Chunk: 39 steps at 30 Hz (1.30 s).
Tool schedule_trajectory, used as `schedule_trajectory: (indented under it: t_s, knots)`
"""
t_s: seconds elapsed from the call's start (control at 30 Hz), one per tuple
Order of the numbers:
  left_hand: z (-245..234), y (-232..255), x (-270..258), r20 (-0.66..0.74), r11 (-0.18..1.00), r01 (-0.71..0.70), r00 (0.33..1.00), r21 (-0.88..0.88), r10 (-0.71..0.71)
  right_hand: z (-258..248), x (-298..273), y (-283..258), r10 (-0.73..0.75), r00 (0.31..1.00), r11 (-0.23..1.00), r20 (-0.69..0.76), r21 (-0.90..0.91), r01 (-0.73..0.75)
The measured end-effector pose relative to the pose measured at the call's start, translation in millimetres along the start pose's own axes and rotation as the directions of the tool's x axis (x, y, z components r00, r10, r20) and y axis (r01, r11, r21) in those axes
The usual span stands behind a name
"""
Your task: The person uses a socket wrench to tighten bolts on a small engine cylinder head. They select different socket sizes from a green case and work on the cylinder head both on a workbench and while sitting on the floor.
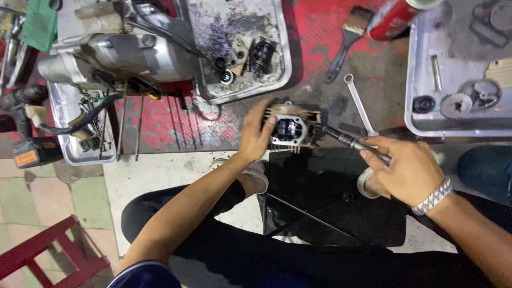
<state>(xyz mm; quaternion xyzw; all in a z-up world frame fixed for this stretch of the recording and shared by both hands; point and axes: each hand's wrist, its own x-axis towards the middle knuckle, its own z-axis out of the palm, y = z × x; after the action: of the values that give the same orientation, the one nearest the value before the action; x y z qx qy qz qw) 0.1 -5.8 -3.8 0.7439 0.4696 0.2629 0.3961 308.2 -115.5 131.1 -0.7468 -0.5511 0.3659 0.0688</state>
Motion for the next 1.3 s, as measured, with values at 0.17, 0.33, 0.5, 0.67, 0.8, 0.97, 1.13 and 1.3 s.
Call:
schedule_trajectory:
  t_s: [0.17,0.33,0.5,0.67,0.8,0.97,1.13,1.3]
  knots:
    - [23,19,-20,-0.177,0.936,0.270,0.933,-0.224,-0.312,7,-26,36,-0.007,1.000,0.985,0.010,0.170,0.006]
    - [36,27,-46,-0.271,0.884,0.324,0.866,-0.336,-0.421,3,-32,51,0.033,0.993,0.966,0.112,0.250,-0.060]
    - [46,37,-59,-0.285,0.826,0.335,0.824,-0.452,-0.490,-4,-30,38,0.047,0.989,0.964,0.140,0.252,-0.082]
    - [52,51,-50,-0.196,0.758,0.507,0.763,-0.410,-0.616,-3,-24,27,0.068,0.989,0.949,0.127,0.298,-0.104]
    - [37,49,-31,-0.165,0.858,0.445,0.854,-0.258,-0.493,2,-20,24,0.007,0.997,0.961,0.079,0.276,-0.029]
    - [30,42,-16,-0.204,0.899,0.352,0.890,-0.260,-0.407,4,-24,11,0.041,0.995,0.965,0.092,0.254,-0.063]
    - [38,47,-56,-0.353,0.800,0.377,0.750,-0.467,-0.560,15,-24,-1,-0.044,0.999,0.950,0.031,0.309,0.033]
    - [53,42,-78,-0.338,0.808,0.368,0.769,-0.459,-0.542,25,-18,-9,-0.074,0.997,0.951,0.007,0.301,0.068]
